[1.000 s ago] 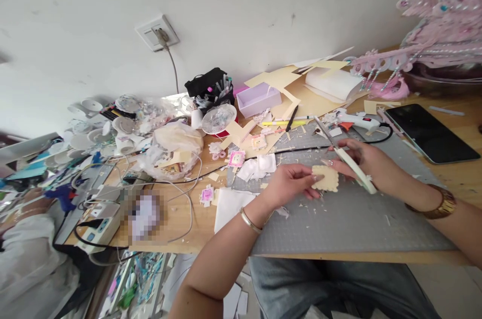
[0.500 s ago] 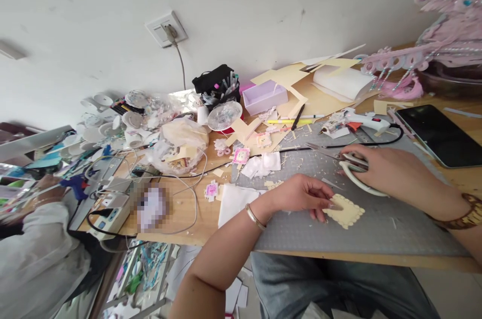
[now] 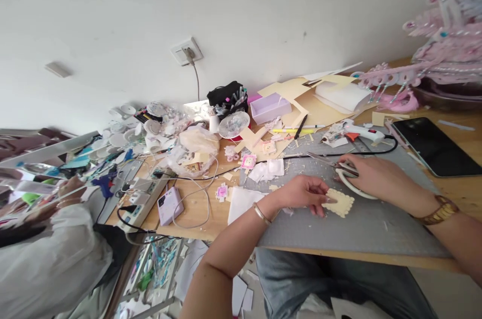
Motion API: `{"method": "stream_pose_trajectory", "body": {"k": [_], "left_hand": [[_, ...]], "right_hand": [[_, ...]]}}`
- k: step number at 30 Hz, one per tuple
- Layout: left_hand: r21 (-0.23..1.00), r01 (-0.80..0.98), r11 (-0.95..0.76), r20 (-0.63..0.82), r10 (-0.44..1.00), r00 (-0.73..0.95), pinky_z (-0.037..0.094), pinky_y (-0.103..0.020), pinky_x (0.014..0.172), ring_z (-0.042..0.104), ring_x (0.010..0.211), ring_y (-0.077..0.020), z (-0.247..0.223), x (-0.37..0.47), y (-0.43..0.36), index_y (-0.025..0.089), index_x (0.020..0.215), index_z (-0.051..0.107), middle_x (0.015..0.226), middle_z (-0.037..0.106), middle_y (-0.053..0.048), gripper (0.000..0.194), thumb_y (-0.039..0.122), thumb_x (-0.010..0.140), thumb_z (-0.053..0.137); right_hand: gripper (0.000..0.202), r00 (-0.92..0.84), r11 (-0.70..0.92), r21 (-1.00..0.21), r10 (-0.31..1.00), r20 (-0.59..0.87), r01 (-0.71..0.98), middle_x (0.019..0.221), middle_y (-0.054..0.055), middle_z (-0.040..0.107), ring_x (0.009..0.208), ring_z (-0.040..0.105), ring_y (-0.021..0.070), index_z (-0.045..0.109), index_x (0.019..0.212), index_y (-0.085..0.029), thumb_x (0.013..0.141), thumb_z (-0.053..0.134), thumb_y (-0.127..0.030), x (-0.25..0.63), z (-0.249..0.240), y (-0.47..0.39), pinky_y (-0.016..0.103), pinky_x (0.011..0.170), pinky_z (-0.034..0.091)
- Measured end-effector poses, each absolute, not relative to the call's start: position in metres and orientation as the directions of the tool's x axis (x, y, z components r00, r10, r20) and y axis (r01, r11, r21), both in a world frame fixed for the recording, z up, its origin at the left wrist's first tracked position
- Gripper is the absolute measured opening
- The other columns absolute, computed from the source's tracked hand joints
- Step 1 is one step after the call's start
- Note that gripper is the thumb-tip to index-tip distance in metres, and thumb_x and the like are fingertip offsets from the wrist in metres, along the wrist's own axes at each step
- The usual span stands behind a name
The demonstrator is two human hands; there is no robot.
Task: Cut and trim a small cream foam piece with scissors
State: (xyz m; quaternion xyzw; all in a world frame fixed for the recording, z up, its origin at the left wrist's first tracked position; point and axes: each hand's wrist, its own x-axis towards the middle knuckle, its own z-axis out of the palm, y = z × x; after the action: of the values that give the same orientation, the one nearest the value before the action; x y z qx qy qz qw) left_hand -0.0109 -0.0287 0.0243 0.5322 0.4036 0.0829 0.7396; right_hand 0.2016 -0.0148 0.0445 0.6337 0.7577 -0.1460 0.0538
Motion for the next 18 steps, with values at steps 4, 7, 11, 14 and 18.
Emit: {"method": "stream_pose_trajectory", "body": {"k": [4, 7, 11, 14, 18], "left_hand": [[0.849, 0.451, 0.276, -0.512, 0.645, 0.567, 0.047, -0.023, 0.056, 0.064, 0.055, -0.011, 0.042, -0.007, -0.026, 0.019, 0.084, 0.054, 0.062, 0.06, 0.006, 0.029, 0.039, 0.084, 0.076], [0.808, 0.575, 0.126, -0.469, 0.728, 0.5, 0.045, -0.024, 0.057, 0.061, 0.052, -0.0107, 0.052, -0.01, -0.026, 0.019, 0.083, 0.055, 0.063, 0.06, 0.005, 0.016, 0.029, 0.089, 0.067], [0.733, 0.67, 0.122, -0.468, 0.804, 0.366, 0.042, -0.025, 0.056, 0.059, 0.05, -0.012, 0.052, -0.019, -0.031, 0.02, 0.079, 0.054, 0.062, 0.062, 0.003, 0.018, 0.031, 0.091, 0.062], [0.686, 0.69, 0.229, -0.512, 0.827, 0.234, 0.042, -0.025, 0.054, 0.058, 0.05, -0.0132, 0.05, -0.026, -0.036, 0.02, 0.081, 0.057, 0.062, 0.063, 0.002, 0.018, 0.032, 0.094, 0.057], [0.591, 0.771, 0.236, -0.483, 0.869, 0.104, 0.044, -0.027, 0.06, 0.062, 0.058, -0.0162, 0.053, -0.03, -0.038, 0.019, 0.085, 0.063, 0.07, 0.07, -0.002, 0.022, 0.034, 0.097, 0.054]], "right_hand": [[0.036, -0.221, 0.178, -0.162, 0.928, -0.3, 0.971, 0.109, 0.016, 0.08, 0.099, 0.074, 0.0377, 0.064, 0.127, -0.018, 0.095, 0.058, -0.032, 0.201, 0.049, -0.015, 0.039, 0.074, 0.049], [0.038, -0.234, 0.194, -0.158, 0.923, -0.307, 0.968, 0.109, 0.017, 0.08, 0.1, 0.074, 0.0393, 0.063, 0.129, -0.016, 0.095, 0.057, -0.032, 0.201, 0.051, -0.016, 0.04, 0.075, 0.05], [0.038, -0.238, 0.191, -0.178, 0.925, -0.298, 0.965, 0.111, 0.019, 0.079, 0.1, 0.074, 0.0393, 0.062, 0.127, -0.015, 0.097, 0.055, -0.038, 0.201, 0.051, -0.017, 0.04, 0.075, 0.049], [0.037, -0.245, 0.192, -0.211, 0.933, -0.262, 0.958, 0.106, 0.019, 0.079, 0.094, 0.074, 0.0381, 0.061, 0.124, -0.014, 0.097, 0.056, -0.038, 0.203, 0.05, -0.017, 0.039, 0.072, 0.048], [0.037, -0.236, 0.177, -0.224, 0.932, -0.274, 0.958, 0.105, 0.017, 0.079, 0.09, 0.074, 0.0359, 0.061, 0.123, -0.015, 0.093, 0.062, -0.037, 0.206, 0.056, -0.018, 0.037, 0.069, 0.046]]}}
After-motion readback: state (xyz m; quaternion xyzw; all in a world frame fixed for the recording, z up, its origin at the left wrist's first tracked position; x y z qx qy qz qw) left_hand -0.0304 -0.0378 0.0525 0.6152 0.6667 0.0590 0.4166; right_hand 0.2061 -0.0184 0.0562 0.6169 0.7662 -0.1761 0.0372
